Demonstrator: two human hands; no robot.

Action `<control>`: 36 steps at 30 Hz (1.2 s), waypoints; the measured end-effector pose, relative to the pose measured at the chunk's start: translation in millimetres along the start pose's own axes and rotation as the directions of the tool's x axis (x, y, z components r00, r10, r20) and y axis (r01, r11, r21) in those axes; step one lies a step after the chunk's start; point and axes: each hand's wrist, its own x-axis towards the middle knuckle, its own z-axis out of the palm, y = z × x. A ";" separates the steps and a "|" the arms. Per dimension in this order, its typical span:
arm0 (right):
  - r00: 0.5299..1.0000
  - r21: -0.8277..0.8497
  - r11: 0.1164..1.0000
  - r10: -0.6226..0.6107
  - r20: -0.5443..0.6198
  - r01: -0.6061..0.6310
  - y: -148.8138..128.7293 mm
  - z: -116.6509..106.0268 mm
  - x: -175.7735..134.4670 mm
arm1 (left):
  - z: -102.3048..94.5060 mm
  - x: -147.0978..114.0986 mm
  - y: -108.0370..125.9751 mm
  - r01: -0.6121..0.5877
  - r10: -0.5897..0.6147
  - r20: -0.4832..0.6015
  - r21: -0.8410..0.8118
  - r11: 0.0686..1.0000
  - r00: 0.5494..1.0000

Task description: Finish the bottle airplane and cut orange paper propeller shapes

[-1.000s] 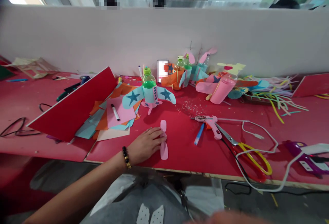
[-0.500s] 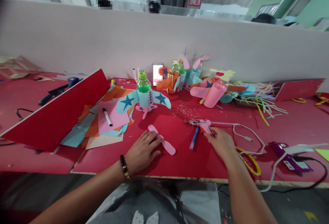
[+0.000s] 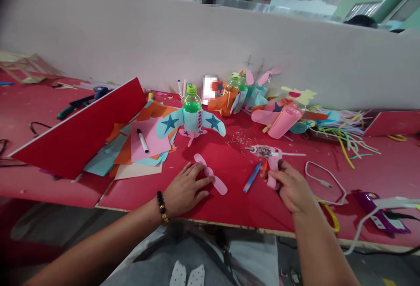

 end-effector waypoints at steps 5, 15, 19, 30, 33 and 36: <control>0.996 0.076 0.997 0.015 0.085 -0.021 -2.5 34.9 -28.5 | 2.3 -2.0 -3.2 -0.009 0.009 0.023 -0.017 1.000 1.000; 0.926 -0.559 0.756 -0.166 0.340 0.341 -20.5 64.1 -29.2 | 5.5 -6.5 -5.8 -0.026 0.025 0.022 0.026 0.999 0.999; 0.928 -0.584 0.746 -0.124 0.352 0.321 -13.1 75.1 -21.1 | 5.5 -2.0 -10.4 -0.005 0.005 -0.015 0.042 0.999 1.000; 0.866 -0.729 0.467 -0.271 0.421 0.500 -16.0 107.3 7.7 | 8.0 7.1 -21.7 0.129 -0.121 -0.101 0.081 0.988 0.988; 0.869 -0.752 0.436 -0.242 0.431 0.494 -16.4 115.8 11.2 | 8.9 6.9 -21.6 0.145 -0.138 -0.111 0.065 0.987 0.984; 0.871 -0.763 0.421 -0.226 0.436 0.491 -18.8 123.0 12.9 | 8.4 6.7 -21.1 0.150 -0.144 -0.102 0.057 0.987 0.984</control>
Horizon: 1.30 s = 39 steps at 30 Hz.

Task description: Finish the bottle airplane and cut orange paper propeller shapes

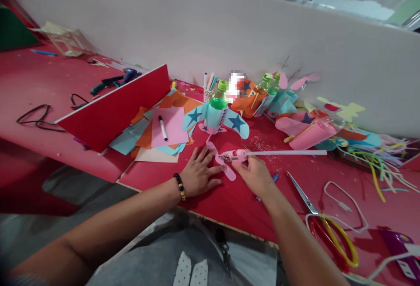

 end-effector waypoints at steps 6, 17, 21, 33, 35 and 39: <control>1.000 -0.054 0.998 0.012 0.020 -0.010 -3.8 -0.9 6.1 | -0.5 0.1 0.3 0.017 -0.017 0.014 0.001 1.000 1.000; 0.999 -0.116 0.993 0.028 0.032 -0.024 -5.3 -0.7 9.1 | 2.1 -0.4 0.4 0.023 -0.023 0.015 -0.001 1.000 1.000; 0.999 -0.113 0.994 0.014 0.043 -0.009 -7.0 -0.9 10.0 | 1.3 -0.2 0.7 0.026 -0.026 0.019 0.002 1.000 0.999; 0.998 -0.106 0.994 -0.013 0.068 0.021 -10.2 -6.8 8.6 | 1.1 0.3 1.5 0.029 -0.030 0.032 0.016 0.999 0.999; 0.997 -0.125 0.992 0.000 0.079 0.010 -8.6 -8.8 8.1 | 1.1 0.4 1.4 0.032 -0.033 0.032 0.016 0.999 0.999; 0.995 -0.166 0.986 0.024 0.095 -0.008 -2.4 -11.2 8.6 | 0.2 0.4 1.5 0.034 -0.034 0.031 0.006 0.999 0.999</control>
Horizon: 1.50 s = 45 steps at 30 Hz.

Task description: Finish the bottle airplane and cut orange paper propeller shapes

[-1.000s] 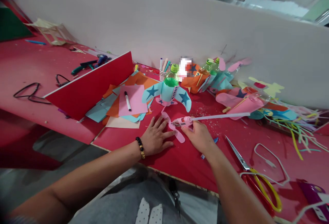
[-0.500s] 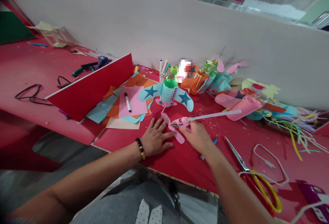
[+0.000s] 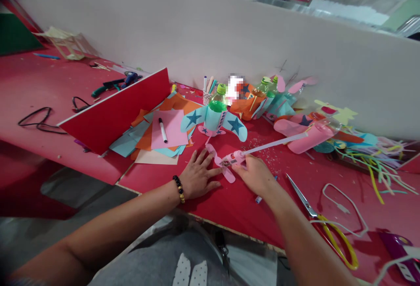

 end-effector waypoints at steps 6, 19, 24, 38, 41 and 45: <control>0.999 -0.024 1.000 -0.004 -0.044 0.003 4.2 1.6 5.3 | -0.7 -0.1 0.3 0.000 0.000 0.006 -0.003 1.000 1.000; 1.000 0.000 1.000 -0.020 -0.008 0.020 -12.4 0.0 10.6 | 0.2 -0.3 -0.1 0.000 0.000 0.008 -0.013 1.000 1.000; 1.000 0.027 1.000 -0.001 -0.004 0.001 -5.1 -2.1 10.5 | -0.9 0.1 0.0 -0.005 0.005 0.011 -0.011 1.000 1.000; 0.973 0.563 0.802 0.230 0.015 -0.198 32.7 -16.4 -7.8 | -1.3 -2.0 -0.9 -0.010 0.010 -0.006 -0.042 0.999 1.000; 0.953 0.781 0.599 0.303 -0.017 -0.177 66.3 -15.0 -19.9 | -1.3 -1.7 -1.3 -0.021 0.021 -0.005 -0.039 0.999 1.000; 0.897 0.864 0.445 0.441 0.017 -0.235 104.1 -8.6 -35.5 | -0.8 -1.6 -0.8 -0.021 0.021 -0.002 -0.026 0.999 1.000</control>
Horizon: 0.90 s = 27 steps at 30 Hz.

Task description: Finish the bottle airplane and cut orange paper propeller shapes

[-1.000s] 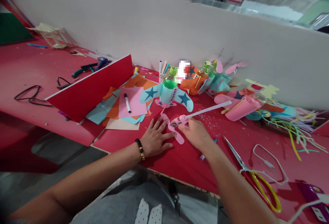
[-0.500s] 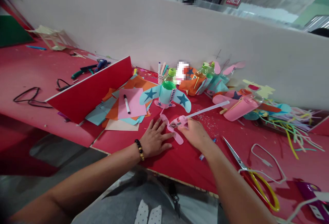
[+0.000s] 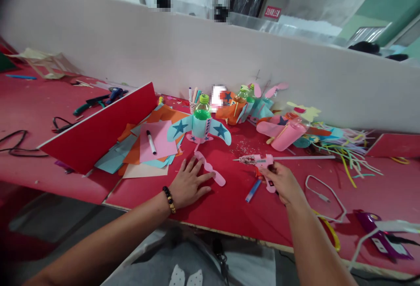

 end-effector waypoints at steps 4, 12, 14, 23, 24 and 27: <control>0.994 0.148 0.983 0.106 0.008 -0.107 15.7 -24.1 -2.4 | -0.7 -0.3 0.3 -0.006 0.006 0.007 0.015 1.000 1.000; 0.998 0.305 0.950 0.057 0.024 -0.061 26.4 -58.3 -20.7 | 0.5 1.1 -0.5 -0.018 0.017 0.018 0.054 0.998 1.000; 0.996 0.318 0.945 0.088 -0.033 -0.073 28.8 -62.0 -23.8 | 0.7 1.2 -0.5 -0.022 0.021 0.017 0.061 0.998 1.000; 0.984 0.372 0.928 0.091 -0.155 -0.027 29.9 -61.9 -25.7 | 0.4 1.3 -1.4 -0.025 0.024 0.015 0.071 0.997 1.000; 0.985 0.368 0.930 0.084 -0.151 -0.023 30.3 -62.8 -24.5 | 0.5 1.3 -1.4 -0.024 0.023 0.018 0.072 0.997 1.000; 0.989 0.315 0.949 0.072 -0.126 -0.029 32.6 -69.1 -19.2 | -0.2 1.4 -1.6 -0.018 0.017 0.026 0.069 0.997 1.000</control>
